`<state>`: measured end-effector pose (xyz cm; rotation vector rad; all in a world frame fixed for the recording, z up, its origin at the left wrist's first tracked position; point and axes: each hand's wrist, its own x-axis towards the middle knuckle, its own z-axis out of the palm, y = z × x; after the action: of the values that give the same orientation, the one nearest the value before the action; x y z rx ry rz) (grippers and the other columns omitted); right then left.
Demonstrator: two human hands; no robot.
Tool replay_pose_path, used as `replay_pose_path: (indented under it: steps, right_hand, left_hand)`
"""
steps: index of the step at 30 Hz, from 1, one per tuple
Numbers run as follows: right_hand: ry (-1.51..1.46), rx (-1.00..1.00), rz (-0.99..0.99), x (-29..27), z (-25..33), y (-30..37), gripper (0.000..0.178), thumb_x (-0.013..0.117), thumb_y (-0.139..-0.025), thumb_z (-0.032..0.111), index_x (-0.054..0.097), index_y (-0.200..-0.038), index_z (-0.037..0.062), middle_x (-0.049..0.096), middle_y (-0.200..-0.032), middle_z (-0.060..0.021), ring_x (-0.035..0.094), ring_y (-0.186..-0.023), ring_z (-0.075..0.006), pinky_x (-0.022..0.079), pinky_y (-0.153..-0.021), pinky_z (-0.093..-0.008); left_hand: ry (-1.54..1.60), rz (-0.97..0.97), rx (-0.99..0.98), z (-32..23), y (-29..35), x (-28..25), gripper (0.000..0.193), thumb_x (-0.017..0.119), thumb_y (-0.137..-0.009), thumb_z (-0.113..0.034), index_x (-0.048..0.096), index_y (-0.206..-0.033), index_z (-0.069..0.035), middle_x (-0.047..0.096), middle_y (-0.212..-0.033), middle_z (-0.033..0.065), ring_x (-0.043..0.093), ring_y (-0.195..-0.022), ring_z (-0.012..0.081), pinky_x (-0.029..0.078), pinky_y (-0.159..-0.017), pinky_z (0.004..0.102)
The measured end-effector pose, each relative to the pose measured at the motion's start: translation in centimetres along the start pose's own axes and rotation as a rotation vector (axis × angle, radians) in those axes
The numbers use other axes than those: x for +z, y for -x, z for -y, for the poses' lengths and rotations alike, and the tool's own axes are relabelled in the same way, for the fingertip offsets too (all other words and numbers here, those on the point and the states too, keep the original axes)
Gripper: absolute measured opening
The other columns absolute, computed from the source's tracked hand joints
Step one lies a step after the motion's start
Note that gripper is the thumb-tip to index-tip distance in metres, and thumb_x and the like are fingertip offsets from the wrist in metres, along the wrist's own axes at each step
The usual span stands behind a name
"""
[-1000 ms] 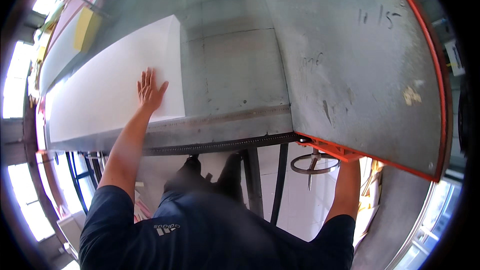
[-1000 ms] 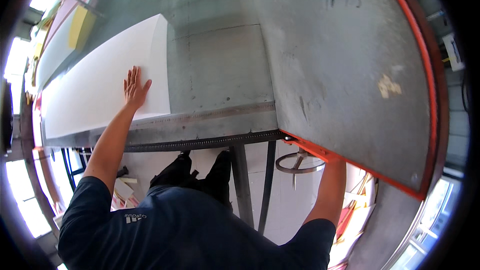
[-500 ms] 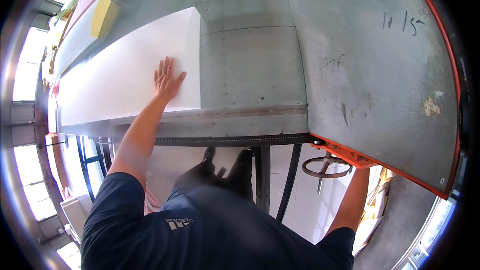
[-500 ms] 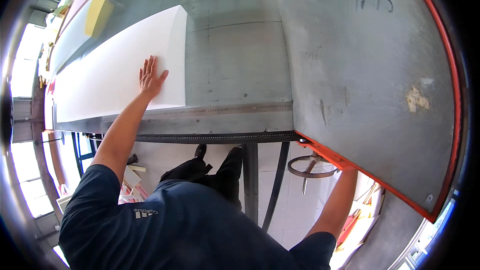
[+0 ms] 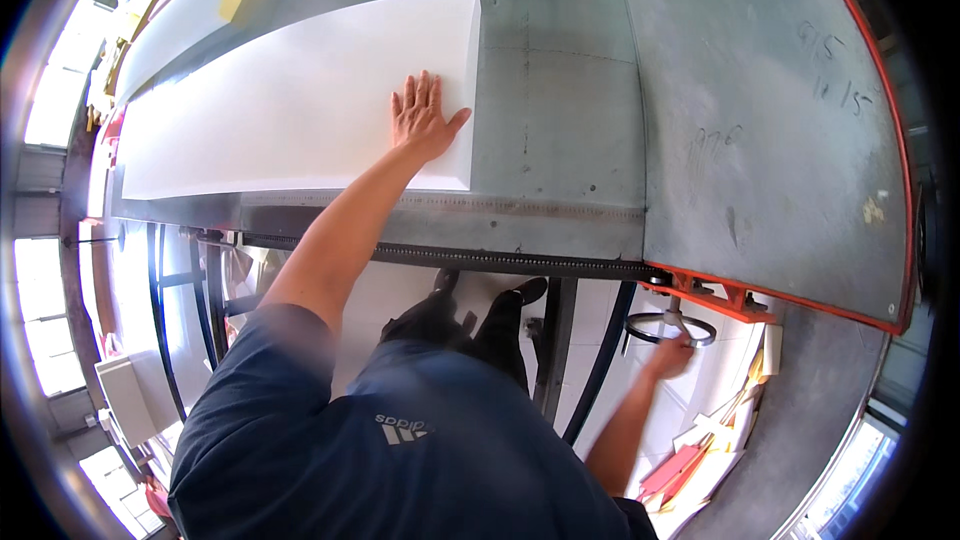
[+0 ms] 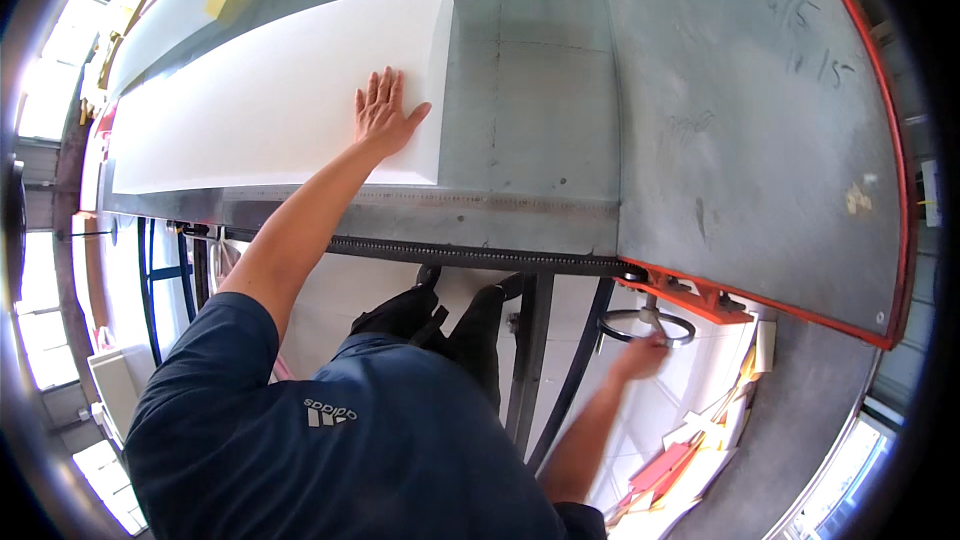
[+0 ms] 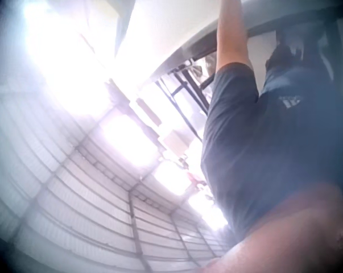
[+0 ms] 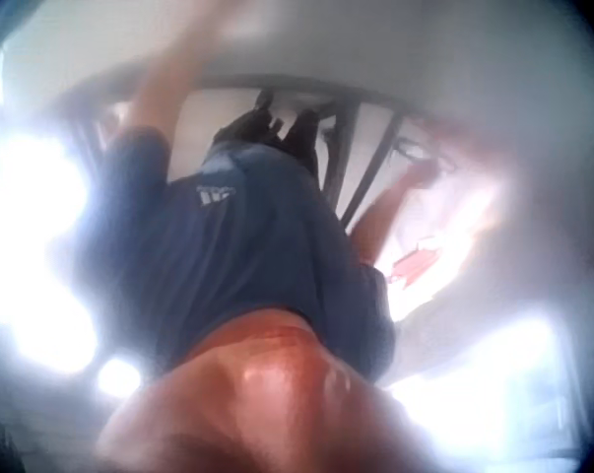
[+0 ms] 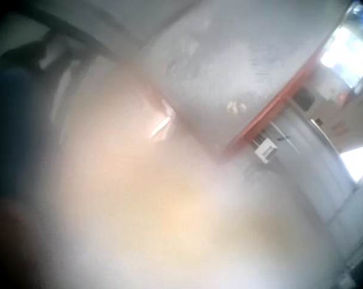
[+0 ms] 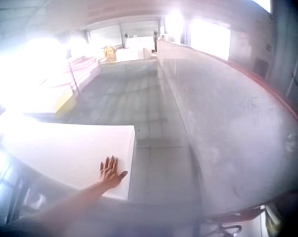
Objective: The person handles large white foam sheets in a workshop, moving them to a cutting table. They position the sheets under a vertical guillotine blade and cut them into smaller rectangular pieces. The person then stacks the cut foam pieces on a nearby surface.
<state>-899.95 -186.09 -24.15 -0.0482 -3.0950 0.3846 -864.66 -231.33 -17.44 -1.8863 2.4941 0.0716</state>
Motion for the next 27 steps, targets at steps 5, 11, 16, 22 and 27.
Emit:
replay_pose_path:
  steps: [5, 11, 16, 22, 27]
  right_hand:
    - [-0.102, -0.748, 0.469, 2.4, -4.4, 20.4, 0.029, 0.061, -0.084, 0.014, 0.058, -0.112, 0.0066, 0.068, -0.076, -0.0097, 0.068, -0.070, -0.0250, 0.053, -0.060, -0.0372]
    - [-0.296, -0.704, 0.053, -5.2, -2.0, 15.7, 0.019, 0.059, -0.091, 0.017, 0.067, -0.105, 0.0059, 0.070, -0.088, -0.0083, 0.068, -0.073, -0.0194, 0.053, -0.064, -0.0308]
    - [-0.179, -0.684, -0.045, -7.7, 1.3, 8.1, 0.028, 0.059, -0.090, 0.025, 0.067, -0.106, 0.0034, 0.068, -0.101, -0.0135, 0.065, -0.085, -0.0273, 0.052, -0.074, -0.0348]
    - [-0.279, -0.449, 0.675, -3.2, 1.9, 5.2, 0.047, 0.056, -0.091, 0.041, 0.070, -0.081, -0.0025, 0.069, -0.075, -0.0110, 0.065, -0.075, -0.0214, 0.048, -0.071, -0.0368]
    - [0.005, -0.845, 0.402, -1.1, 2.3, 9.8, 0.049, 0.053, -0.090, 0.041, 0.069, -0.070, -0.0002, 0.066, -0.064, -0.0164, 0.065, -0.064, -0.0306, 0.048, -0.060, -0.0422]
  left_hand:
    - [0.081, -0.017, 0.076, 0.2, 0.1, -0.8, 0.081, 0.035, -0.092, -0.063, 0.015, -0.150, -0.010, 0.012, -0.157, 0.0086, 0.004, -0.146, 0.0271, 0.005, -0.117, 0.0447]
    - [0.156, 0.004, 0.354, 5.5, 3.6, -0.9, 0.082, 0.034, -0.090, -0.066, 0.020, -0.149, -0.010, 0.011, -0.157, 0.0072, 0.004, -0.146, 0.0238, 0.004, -0.118, 0.0403]
    - [0.200, 0.047, 0.473, 12.0, 8.2, -2.7, 0.088, 0.066, -0.080, -0.048, 0.024, -0.148, -0.011, 0.017, -0.156, 0.0052, 0.012, -0.145, 0.0219, 0.008, -0.118, 0.0403]
    - [0.063, -0.115, 0.192, 19.3, 10.5, -2.2, 0.084, 0.073, -0.077, -0.028, 0.029, -0.146, -0.009, 0.022, -0.155, 0.0066, 0.017, -0.144, 0.0235, 0.015, -0.117, 0.0408]
    - [0.295, -0.368, 0.098, 22.7, 16.0, -0.9, 0.063, 0.071, -0.076, -0.023, 0.045, -0.131, -0.005, 0.040, -0.144, 0.0119, 0.034, -0.135, 0.0286, 0.026, -0.111, 0.0434]
